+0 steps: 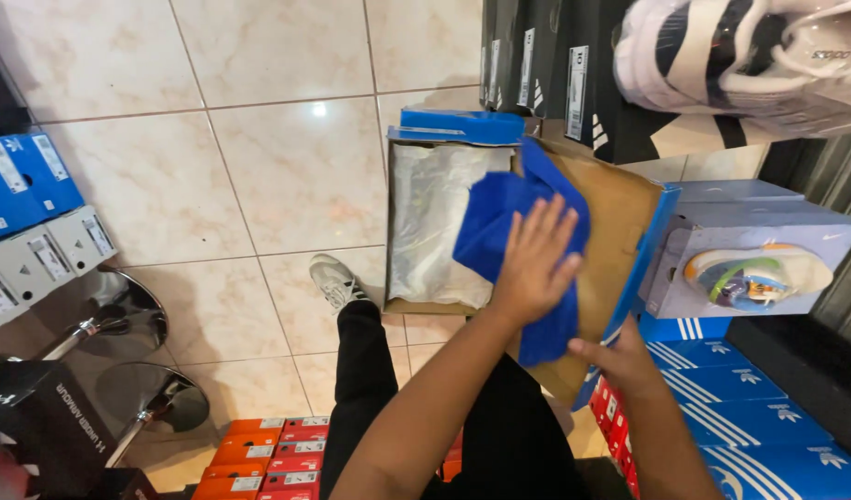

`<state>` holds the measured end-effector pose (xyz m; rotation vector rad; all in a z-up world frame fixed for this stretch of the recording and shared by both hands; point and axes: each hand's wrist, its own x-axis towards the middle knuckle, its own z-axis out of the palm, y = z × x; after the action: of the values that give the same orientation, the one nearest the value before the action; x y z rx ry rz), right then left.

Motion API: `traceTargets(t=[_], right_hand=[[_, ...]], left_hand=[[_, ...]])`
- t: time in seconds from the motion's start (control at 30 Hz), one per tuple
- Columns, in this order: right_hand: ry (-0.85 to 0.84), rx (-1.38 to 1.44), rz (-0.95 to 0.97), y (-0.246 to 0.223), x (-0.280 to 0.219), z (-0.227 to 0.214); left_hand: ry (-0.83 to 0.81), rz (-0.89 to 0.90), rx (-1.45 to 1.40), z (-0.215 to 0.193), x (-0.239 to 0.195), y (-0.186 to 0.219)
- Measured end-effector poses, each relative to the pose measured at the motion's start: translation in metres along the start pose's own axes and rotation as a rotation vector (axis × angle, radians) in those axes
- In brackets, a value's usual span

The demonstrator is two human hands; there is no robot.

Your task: Cleaning shoe boxes with a cloth

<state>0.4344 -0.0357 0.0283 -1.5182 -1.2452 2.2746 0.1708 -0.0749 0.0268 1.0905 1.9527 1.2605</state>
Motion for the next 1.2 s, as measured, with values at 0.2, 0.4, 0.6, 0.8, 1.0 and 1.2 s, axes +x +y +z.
traceTargets(t=[0.2,0.4,0.6,0.8,1.0,1.2], right_hand=[[-0.087,0.183,0.098,0.010,0.007,-0.023],[-0.191,0.102,0.035,0.037,0.014,-0.053],[-0.250,0.133,0.037,0.064,0.018,-0.078],[-0.283,0.219,0.034,0.008,0.013,-0.024],[-0.291,0.158,0.030,0.024,0.021,-0.049],[-0.254,0.332,0.010,0.015,0.021,-0.049]], left_hand=[[0.086,0.060,0.005,0.012,-0.005,-0.013],[-0.032,0.113,0.110,0.029,-0.016,0.024],[-0.006,0.169,0.165,0.029,0.007,0.033],[-0.096,0.335,0.211,0.029,-0.082,0.002],[0.038,0.078,0.302,0.038,0.032,0.022],[-0.271,0.432,0.145,0.021,-0.051,0.009]])
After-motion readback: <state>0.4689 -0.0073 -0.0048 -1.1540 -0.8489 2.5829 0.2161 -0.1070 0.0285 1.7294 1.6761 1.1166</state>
